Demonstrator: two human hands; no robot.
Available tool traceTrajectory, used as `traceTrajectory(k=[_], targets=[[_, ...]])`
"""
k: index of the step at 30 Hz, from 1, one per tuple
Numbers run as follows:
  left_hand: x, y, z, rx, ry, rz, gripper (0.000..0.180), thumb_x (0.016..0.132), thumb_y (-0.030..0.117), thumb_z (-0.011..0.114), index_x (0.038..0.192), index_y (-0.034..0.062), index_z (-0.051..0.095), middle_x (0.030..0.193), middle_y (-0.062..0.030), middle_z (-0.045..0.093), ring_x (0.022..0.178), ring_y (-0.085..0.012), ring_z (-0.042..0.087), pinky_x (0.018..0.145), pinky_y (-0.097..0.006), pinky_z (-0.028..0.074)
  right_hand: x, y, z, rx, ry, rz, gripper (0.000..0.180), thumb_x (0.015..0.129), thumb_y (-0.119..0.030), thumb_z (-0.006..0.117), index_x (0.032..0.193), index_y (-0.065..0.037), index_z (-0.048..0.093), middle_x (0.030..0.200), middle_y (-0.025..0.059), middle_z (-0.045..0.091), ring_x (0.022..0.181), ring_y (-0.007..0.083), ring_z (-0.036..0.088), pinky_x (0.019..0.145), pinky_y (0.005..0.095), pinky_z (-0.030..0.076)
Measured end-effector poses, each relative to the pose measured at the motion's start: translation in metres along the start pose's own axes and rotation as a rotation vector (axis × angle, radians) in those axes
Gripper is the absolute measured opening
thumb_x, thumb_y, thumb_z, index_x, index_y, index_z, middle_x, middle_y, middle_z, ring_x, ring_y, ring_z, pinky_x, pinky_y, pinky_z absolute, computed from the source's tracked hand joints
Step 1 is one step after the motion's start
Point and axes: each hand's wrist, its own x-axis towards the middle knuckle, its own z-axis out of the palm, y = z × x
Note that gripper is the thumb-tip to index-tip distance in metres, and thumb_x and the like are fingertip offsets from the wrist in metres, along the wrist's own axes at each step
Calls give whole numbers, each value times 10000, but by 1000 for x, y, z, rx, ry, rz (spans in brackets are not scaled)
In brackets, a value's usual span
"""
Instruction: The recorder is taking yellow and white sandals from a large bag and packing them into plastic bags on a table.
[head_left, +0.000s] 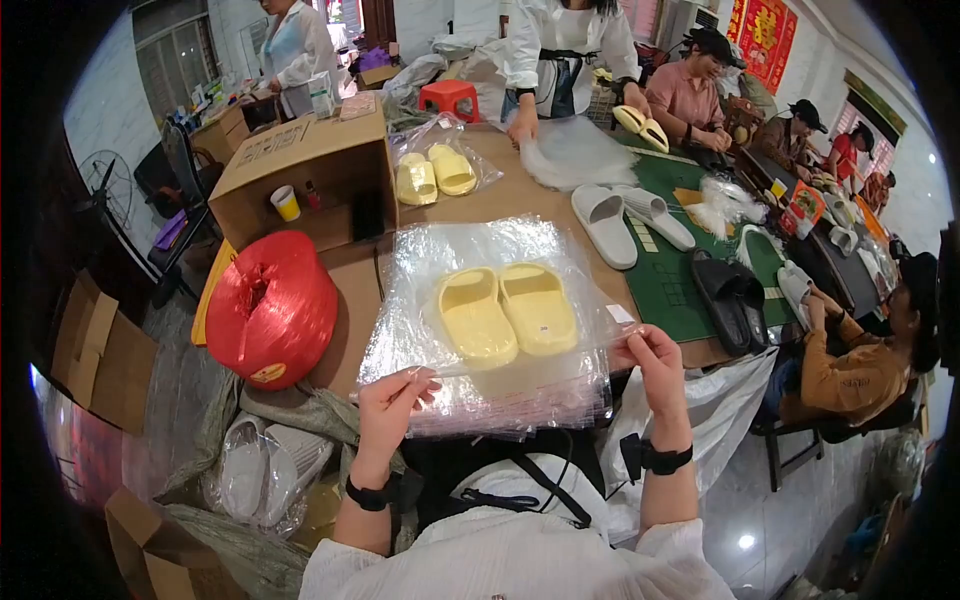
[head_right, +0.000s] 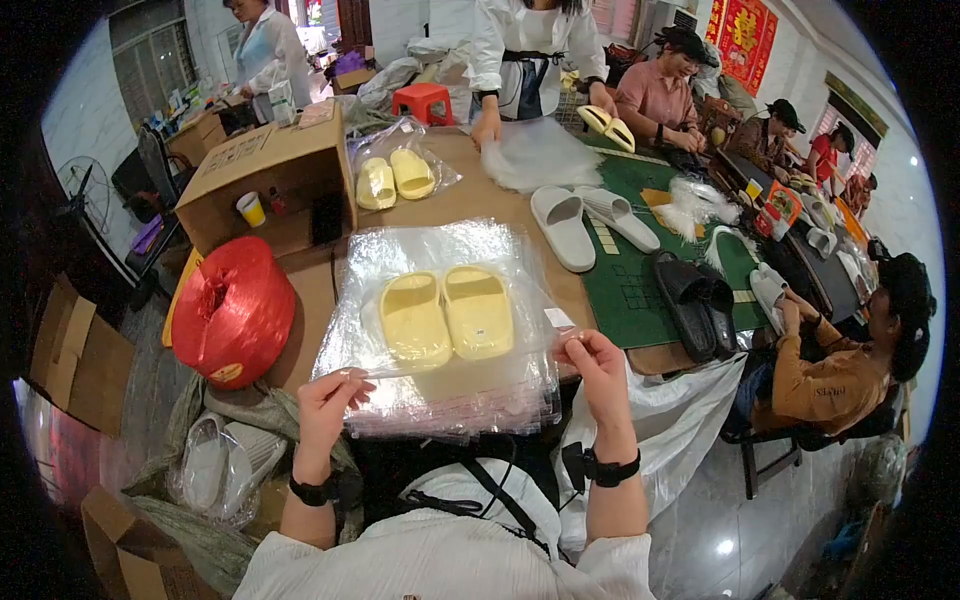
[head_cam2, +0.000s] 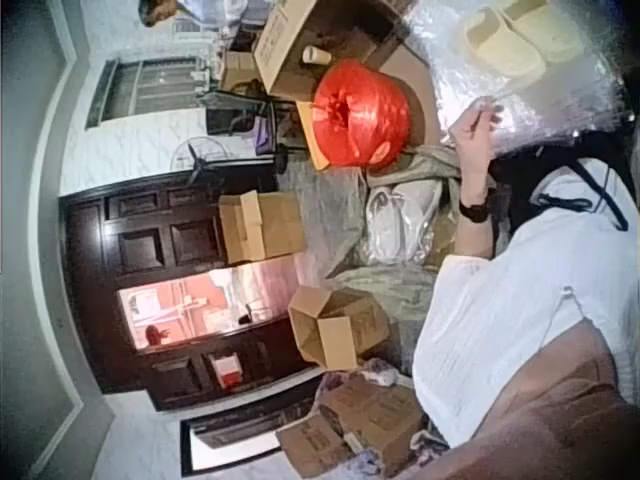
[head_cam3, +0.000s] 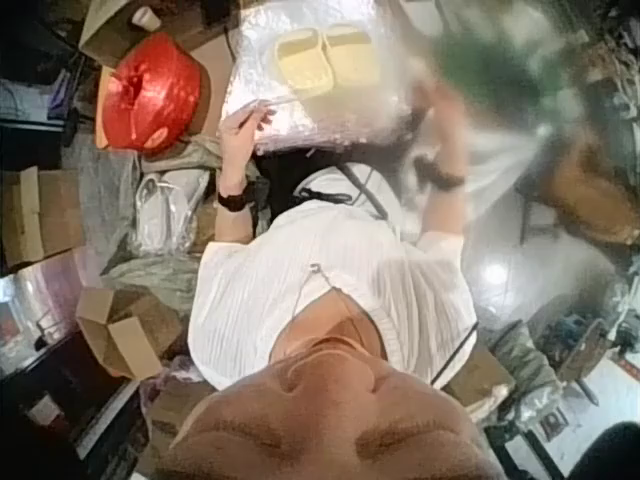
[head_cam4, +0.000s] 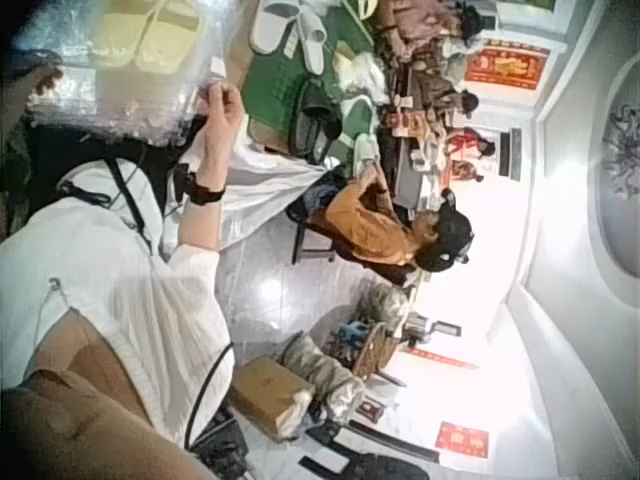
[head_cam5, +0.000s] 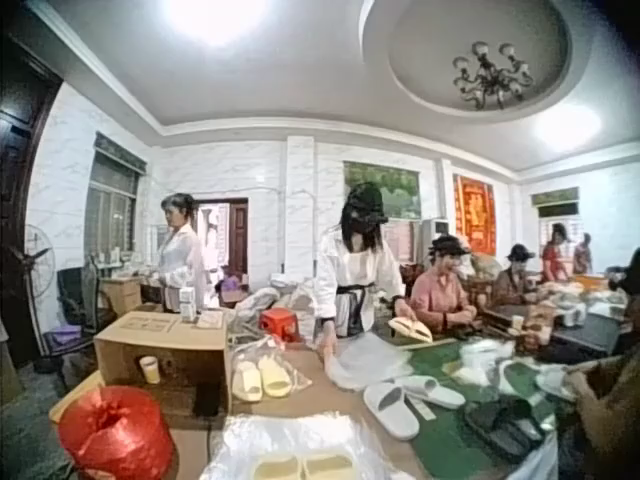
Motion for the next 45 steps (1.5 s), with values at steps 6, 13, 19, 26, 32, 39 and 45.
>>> traceTrajectory(k=[6, 13, 19, 26, 32, 39, 45], targets=[[0, -6, -3, 449, 152, 682, 252, 882, -39, 613, 1058, 67, 758, 998, -129, 749, 908, -264, 719, 770, -341, 573, -6, 31, 5, 13, 127, -253, 124, 983, -77, 606, 1050, 15, 655, 1025, 57, 671, 920, 119, 632, 878, 285, 524], [6, -52, 2, 625, 45, 595, 201, 834, 50, 702, 1027, 72, 753, 960, -126, 736, 865, -262, 719, 766, -332, 568, -22, 96, -14, -294, 160, 3, 83, 939, -65, 653, 973, 8, 672, 966, 34, 667, 880, 89, 595, 771, 231, 483], [6, -34, 27, 16, 137, 69, 218, 860, 106, 779, 1018, -34, 725, 834, -75, 734, 721, -71, 645, 686, -212, 511, -40, 44, 26, -873, 438, -368, 83, 911, -48, 684, 969, 9, 664, 959, 53, 652, 783, 111, 591, 708, 235, 481], [8, 12, 55, -324, 68, 131, 140, 897, 41, 724, 1004, -49, 724, 879, -32, 715, 780, -59, 630, 720, -197, 501, -48, 25, 62, 360, -356, 435, 410, 1038, -297, 541, 1338, -17, 536, 1227, 111, 628, 1060, 190, 635, 855, 355, 545], [-18, 15, 58, 98, -87, 516, 90, 791, -7, 786, 861, -14, 731, 867, -100, 747, 795, -171, 708, 754, -307, 544, -17, 41, 95, 674, -71, 446, 428, 1021, -236, 572, 1395, -44, 490, 1302, 90, 622, 1144, 213, 631, 938, 393, 543], [-33, 16, 59, 186, -515, 598, 95, 815, 75, 801, 896, 40, 766, 902, -94, 751, 835, -244, 720, 763, -338, 562, -34, 77, 64, 516, -129, 432, 466, 909, -32, 649, 1357, 0, 521, 1288, 127, 629, 1123, 214, 642, 935, 361, 547], [-30, 18, 75, 153, -630, 861, 214, 839, 146, 797, 1031, 64, 754, 1045, -108, 737, 921, -253, 707, 803, -338, 557, -59, 34, 14, 455, 46, 315, 472, 905, -17, 618, 1362, 22, 510, 1277, 142, 636, 1114, 237, 656, 930, 375, 561]])
